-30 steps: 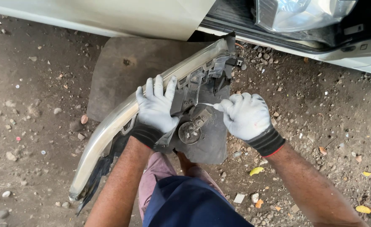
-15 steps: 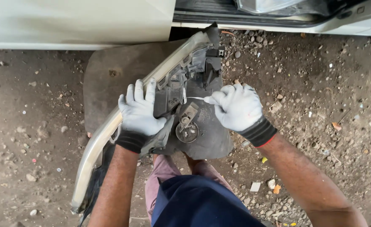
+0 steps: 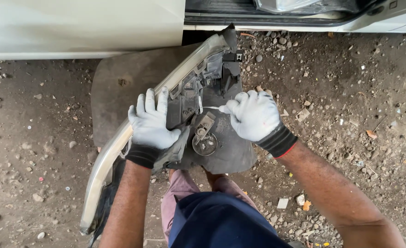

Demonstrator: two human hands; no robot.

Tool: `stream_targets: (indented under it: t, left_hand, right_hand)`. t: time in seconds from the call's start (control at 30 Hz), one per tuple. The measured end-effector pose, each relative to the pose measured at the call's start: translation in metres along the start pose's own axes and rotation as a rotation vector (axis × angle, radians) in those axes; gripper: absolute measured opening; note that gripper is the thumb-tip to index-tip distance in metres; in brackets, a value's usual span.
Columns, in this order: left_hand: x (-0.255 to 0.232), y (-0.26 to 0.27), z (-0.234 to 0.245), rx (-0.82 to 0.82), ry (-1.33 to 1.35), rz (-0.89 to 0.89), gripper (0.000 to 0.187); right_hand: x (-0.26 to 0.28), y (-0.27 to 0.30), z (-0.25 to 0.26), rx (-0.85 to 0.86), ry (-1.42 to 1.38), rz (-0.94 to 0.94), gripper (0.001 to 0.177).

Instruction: The person applies a white substance from a small container onto a damaged car bumper using a small tool. They repeatedly dip the tool into the container and spread the substance over the broken plastic and metal areas of the bumper.

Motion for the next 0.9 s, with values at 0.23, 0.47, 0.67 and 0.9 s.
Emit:
stream_targets:
  t: [0.23, 0.47, 0.67, 0.9]
  left_hand:
    - [0.0, -0.001, 0.0, -0.002, 0.005, -0.002, 0.127]
    - [0.0, -0.001, 0.003, 0.014, 0.002, 0.004, 0.127]
    - [0.001, -0.003, 0.006, 0.038, 0.009, 0.013, 0.127]
    - [0.005, -0.006, 0.003, -0.052, 0.043, -0.015, 0.129]
  right_hand:
    - [0.0, -0.003, 0.004, 0.052, 0.026, -0.018, 0.018]
    - [-0.002, -0.006, 0.005, 0.132, 0.035, -0.053, 0.02]
    - [-0.014, 0.001, -0.007, 0.06, -0.322, -0.119, 0.017]
    - [-0.052, 0.025, -0.199, -0.272, -2.024, -0.322, 0.027]
Point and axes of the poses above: each hand's wrist, its own y-axis away from the middle knuckle, its own z-axis out of the back of the hand, x = y × z, the point moved 1 cm from there along -y, towards the middle knuckle, and after that the axes turned 10 degrees about x, right-handed, at the moved point
